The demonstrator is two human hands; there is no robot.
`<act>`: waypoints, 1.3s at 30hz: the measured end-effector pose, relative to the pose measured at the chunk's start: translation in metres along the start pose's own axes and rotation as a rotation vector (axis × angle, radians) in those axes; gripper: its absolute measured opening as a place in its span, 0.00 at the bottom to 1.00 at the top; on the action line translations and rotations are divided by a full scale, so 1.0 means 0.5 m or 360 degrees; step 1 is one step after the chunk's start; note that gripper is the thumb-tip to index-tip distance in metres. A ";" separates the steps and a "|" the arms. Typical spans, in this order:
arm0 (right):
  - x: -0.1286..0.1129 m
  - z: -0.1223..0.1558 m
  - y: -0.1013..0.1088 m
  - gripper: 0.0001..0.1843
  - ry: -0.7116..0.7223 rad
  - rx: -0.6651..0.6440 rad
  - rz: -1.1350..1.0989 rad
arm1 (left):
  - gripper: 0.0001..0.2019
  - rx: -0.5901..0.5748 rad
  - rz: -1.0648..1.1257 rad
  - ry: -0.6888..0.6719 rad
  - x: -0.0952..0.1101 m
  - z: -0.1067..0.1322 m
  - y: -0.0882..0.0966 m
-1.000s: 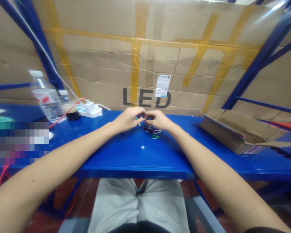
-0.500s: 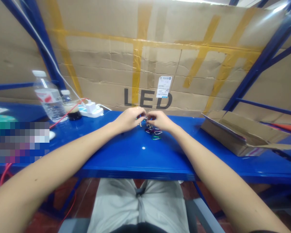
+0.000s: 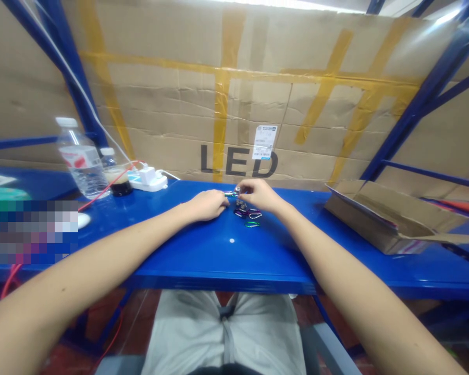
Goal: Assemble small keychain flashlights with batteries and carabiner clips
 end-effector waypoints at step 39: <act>-0.016 0.012 -0.023 0.03 -0.0081 -0.0233 -0.0163 | 0.05 0.0704 0.0605 -0.0158 0.009 -0.010 0.100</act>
Point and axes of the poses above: each hand's wrist, its own z-axis away from the middle knuckle, its own y-axis out of the back of the hand, x = y × z, the point moved 7 cm from there along -z, towards the middle knuckle, and after that the axes turned 13 degrees about x, right-handed, at the moved point
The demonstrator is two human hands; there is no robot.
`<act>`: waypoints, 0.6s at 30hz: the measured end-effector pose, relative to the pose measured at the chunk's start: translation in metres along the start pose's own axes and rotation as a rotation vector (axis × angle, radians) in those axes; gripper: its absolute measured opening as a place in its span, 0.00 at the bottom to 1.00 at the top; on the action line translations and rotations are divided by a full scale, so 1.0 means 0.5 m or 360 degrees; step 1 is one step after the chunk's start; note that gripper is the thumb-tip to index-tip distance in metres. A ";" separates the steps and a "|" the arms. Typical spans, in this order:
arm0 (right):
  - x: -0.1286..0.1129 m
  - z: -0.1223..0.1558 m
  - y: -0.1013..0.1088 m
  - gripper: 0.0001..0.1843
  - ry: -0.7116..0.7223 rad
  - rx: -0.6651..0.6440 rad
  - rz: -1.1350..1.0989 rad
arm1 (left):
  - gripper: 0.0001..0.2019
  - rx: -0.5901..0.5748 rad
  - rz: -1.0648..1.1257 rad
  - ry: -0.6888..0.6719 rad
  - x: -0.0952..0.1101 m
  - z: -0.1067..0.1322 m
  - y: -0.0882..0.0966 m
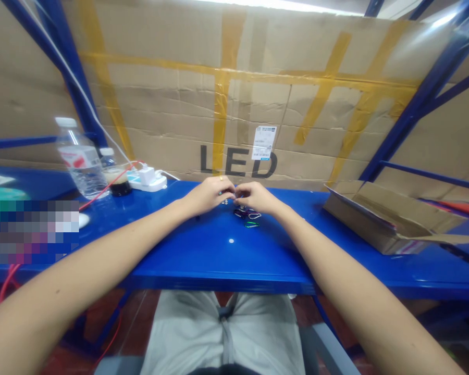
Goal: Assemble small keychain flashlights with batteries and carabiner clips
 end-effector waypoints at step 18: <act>-0.003 -0.002 -0.002 0.09 -0.0165 0.0043 -0.0356 | 0.06 0.0098 0.0191 0.0495 -0.036 0.001 -0.002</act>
Point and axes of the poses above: each hand's wrist, its own z-axis away from the middle knuckle, its own y-axis out of the back of the hand, x = y × z, the point moved 7 cm from there along -z, towards the middle knuckle, and after that the axes turned 13 degrees about x, right-handed, at the moved point
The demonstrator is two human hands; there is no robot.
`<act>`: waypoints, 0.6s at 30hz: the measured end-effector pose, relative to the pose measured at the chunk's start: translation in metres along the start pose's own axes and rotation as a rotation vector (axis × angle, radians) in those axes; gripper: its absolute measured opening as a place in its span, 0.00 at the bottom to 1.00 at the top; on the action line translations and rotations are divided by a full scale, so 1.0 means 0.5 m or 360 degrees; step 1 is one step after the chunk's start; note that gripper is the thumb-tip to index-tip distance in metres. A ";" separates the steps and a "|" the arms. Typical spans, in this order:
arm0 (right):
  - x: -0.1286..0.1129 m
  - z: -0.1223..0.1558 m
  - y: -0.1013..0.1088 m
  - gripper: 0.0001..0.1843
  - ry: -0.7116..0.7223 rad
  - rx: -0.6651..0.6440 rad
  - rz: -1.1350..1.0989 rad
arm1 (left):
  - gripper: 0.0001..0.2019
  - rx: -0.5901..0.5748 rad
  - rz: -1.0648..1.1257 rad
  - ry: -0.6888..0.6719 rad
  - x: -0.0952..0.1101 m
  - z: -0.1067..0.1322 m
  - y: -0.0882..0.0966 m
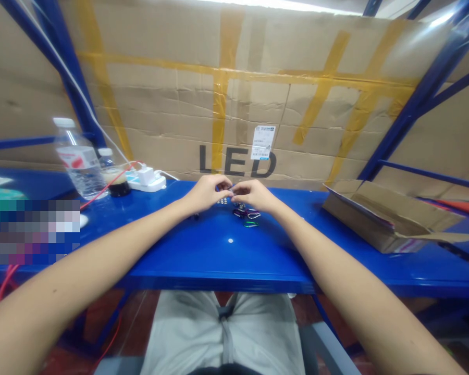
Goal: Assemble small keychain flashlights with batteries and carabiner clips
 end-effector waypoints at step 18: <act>0.077 -0.006 0.033 0.17 0.0132 -0.0210 0.0827 | 0.07 0.0048 0.0702 0.0904 -0.086 0.016 -0.038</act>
Point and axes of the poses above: each hand's wrist, its own z-axis away from the middle knuckle, its own y-axis out of the back of the hand, x = y × z, the point moved 7 cm from there along -z, towards the middle knuckle, and after that the axes turned 13 degrees about x, right-handed, at the moved point
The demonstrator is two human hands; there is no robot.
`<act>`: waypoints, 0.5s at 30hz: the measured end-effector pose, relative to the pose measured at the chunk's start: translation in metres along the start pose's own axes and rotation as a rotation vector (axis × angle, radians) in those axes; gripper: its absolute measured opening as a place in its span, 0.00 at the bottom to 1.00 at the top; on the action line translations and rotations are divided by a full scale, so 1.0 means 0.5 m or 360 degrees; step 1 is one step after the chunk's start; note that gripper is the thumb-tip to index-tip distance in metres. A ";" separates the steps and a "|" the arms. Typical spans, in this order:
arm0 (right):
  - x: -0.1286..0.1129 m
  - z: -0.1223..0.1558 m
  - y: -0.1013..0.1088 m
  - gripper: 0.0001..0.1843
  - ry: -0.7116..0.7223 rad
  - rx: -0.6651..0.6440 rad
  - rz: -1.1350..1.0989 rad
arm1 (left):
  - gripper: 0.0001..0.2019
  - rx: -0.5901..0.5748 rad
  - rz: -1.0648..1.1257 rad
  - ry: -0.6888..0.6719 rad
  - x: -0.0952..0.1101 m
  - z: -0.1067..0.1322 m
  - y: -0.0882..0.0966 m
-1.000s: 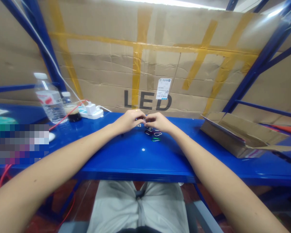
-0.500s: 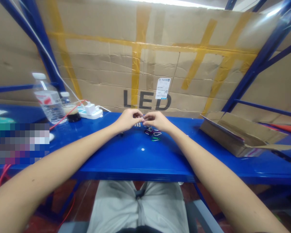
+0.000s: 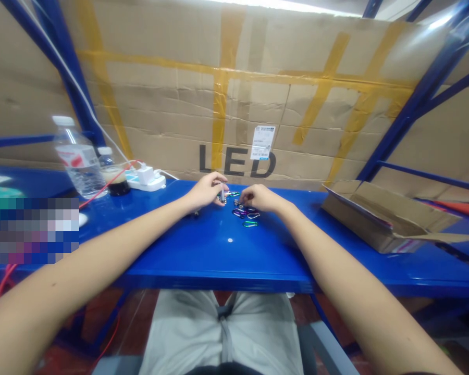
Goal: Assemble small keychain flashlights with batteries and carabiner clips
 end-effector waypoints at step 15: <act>-0.007 -0.007 0.050 0.02 -0.0174 0.0334 -0.0300 | 0.06 -0.0096 -0.0143 -0.0187 0.018 0.011 -0.009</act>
Point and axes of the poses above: each hand's wrist, its own z-axis away from the middle knuckle, its own y-axis out of the back of the hand, x = y × z, the point moved 7 cm from there along -z, towards the middle knuckle, and after that the axes turned 13 degrees about x, right-handed, at the moved point
